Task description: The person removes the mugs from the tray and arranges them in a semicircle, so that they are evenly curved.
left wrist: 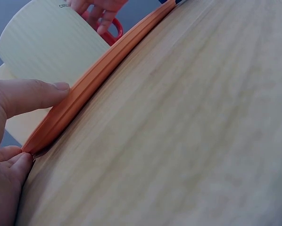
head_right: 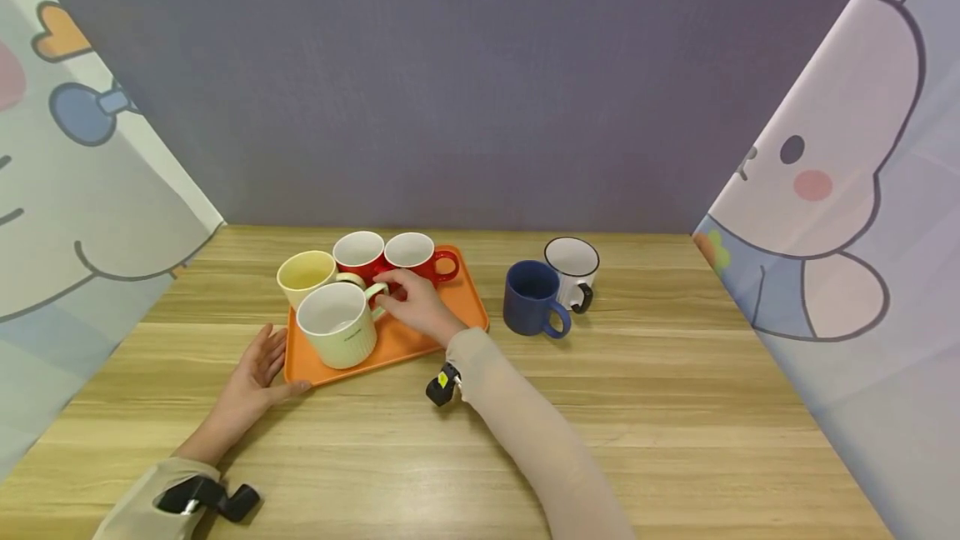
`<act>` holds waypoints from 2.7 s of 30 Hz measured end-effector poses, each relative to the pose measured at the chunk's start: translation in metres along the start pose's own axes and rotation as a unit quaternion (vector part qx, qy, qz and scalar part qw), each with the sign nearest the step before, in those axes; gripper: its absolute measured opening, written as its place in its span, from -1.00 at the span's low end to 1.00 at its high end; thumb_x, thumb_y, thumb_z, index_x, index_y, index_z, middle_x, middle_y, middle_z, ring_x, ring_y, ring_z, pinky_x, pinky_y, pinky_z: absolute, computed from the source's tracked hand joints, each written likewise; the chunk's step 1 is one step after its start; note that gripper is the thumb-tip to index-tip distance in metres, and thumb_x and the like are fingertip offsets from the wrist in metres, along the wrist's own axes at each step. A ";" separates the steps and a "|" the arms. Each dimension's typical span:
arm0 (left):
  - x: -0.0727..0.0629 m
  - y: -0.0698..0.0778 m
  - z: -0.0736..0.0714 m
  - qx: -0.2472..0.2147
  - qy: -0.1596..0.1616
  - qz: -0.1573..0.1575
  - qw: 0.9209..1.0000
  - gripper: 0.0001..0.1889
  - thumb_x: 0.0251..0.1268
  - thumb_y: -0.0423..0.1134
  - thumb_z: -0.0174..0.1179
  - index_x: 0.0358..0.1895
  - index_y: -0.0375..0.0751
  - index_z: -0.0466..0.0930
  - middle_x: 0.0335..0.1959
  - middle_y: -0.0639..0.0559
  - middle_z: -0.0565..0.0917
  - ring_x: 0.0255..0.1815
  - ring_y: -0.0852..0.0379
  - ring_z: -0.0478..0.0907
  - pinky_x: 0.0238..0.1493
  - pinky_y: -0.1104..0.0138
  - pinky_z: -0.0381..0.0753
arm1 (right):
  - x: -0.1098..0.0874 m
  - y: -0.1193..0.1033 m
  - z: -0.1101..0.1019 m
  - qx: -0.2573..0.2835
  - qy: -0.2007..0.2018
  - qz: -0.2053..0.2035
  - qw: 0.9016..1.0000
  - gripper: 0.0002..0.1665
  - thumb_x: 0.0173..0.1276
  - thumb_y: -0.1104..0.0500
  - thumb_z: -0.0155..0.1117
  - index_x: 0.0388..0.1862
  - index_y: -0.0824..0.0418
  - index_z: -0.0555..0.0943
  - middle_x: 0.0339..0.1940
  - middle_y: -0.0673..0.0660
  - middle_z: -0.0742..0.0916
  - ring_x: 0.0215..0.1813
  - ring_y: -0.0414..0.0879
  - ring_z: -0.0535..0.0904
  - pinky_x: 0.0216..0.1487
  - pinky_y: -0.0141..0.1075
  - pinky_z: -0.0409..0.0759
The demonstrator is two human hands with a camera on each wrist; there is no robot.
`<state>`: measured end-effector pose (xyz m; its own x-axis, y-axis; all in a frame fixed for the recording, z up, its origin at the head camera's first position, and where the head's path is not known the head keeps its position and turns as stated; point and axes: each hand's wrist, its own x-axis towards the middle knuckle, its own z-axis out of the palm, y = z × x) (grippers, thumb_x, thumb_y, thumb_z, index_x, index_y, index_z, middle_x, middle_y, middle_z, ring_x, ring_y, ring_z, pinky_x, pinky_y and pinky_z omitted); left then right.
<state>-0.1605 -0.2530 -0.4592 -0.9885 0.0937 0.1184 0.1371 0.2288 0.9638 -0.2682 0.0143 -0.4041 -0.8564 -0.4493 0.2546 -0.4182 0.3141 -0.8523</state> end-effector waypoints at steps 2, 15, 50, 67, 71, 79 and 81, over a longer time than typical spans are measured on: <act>0.000 0.000 0.000 0.000 0.000 -0.001 1.000 0.20 0.07 -0.60 0.38 0.55 -0.44 -0.47 0.54 -0.50 -0.09 0.52 -0.41 -0.09 0.30 0.70 0.19 | -0.002 0.001 -0.001 0.000 0.002 0.008 1.000 -0.65 0.41 0.28 0.30 0.15 0.30 0.62 0.02 0.15 0.71 -0.07 -0.07 0.58 -0.03 -0.41 0.58; 0.002 0.002 0.000 -0.001 0.000 -0.008 1.000 0.21 0.06 -0.61 0.38 0.54 -0.45 -0.47 0.54 -0.50 -0.08 0.53 -0.40 -0.08 0.35 0.65 0.19 | -0.010 0.013 -0.004 0.107 -0.034 0.055 0.992 -0.78 0.46 0.20 0.27 -0.11 0.37 0.63 -0.17 0.25 0.75 -0.13 -0.11 0.60 -0.07 -0.34 0.61; -0.001 0.002 -0.001 -0.004 -0.002 -0.014 1.000 0.22 0.05 -0.62 0.38 0.55 -0.43 -0.49 0.54 -0.50 -0.11 0.52 -0.43 -0.11 0.32 0.68 0.18 | -0.020 0.017 0.000 0.306 -0.117 0.049 0.944 -0.77 0.45 0.43 0.05 -0.19 0.68 0.53 -0.46 -0.02 0.74 -0.23 -0.18 0.67 0.00 -0.31 0.59; 0.000 0.001 -0.002 0.008 -0.004 -0.018 1.000 0.22 0.05 -0.60 0.39 0.55 -0.42 -0.48 0.54 -0.49 -0.10 0.53 -0.41 -0.09 0.34 0.66 0.17 | -0.029 0.004 0.010 0.337 -0.032 0.107 0.935 -0.69 0.37 0.44 0.07 -0.48 0.17 0.63 -0.57 -0.06 0.71 -0.38 -0.22 0.67 0.12 -0.23 0.49; 0.000 0.001 -0.002 0.008 -0.004 -0.016 1.000 0.22 0.05 -0.60 0.39 0.55 -0.42 -0.47 0.54 -0.49 -0.10 0.52 -0.41 -0.09 0.33 0.67 0.18 | -0.030 0.001 0.011 0.340 -0.020 0.119 0.932 -0.67 0.36 0.44 0.07 -0.51 0.13 0.62 -0.58 -0.06 0.70 -0.38 -0.22 0.67 0.12 -0.24 0.47; 0.000 0.001 -0.002 0.005 -0.003 -0.011 1.000 0.22 0.05 -0.61 0.38 0.55 -0.42 -0.47 0.54 -0.50 -0.09 0.52 -0.42 -0.08 0.31 0.69 0.19 | -0.035 -0.003 0.007 0.363 -0.006 0.115 0.925 -0.58 0.38 0.45 0.04 -0.54 0.04 0.63 -0.58 -0.09 0.71 -0.39 -0.25 0.67 -0.04 -0.33 0.48; 0.000 0.001 -0.002 0.004 -0.003 -0.007 1.000 0.22 0.05 -0.62 0.38 0.55 -0.43 -0.47 0.54 -0.50 -0.09 0.52 -0.43 -0.08 0.30 0.69 0.19 | -0.037 -0.006 0.004 0.373 -0.005 0.107 0.921 -0.55 0.39 0.46 0.02 -0.54 0.03 0.62 -0.57 -0.09 0.72 -0.38 -0.25 0.67 -0.05 -0.35 0.50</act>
<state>-0.1604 -0.2545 -0.4574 -0.9901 0.0957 0.1027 0.1230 0.2380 0.9635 -0.2330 0.0256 -0.4103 -0.8908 -0.4523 0.0425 0.0888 -0.2651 -0.9601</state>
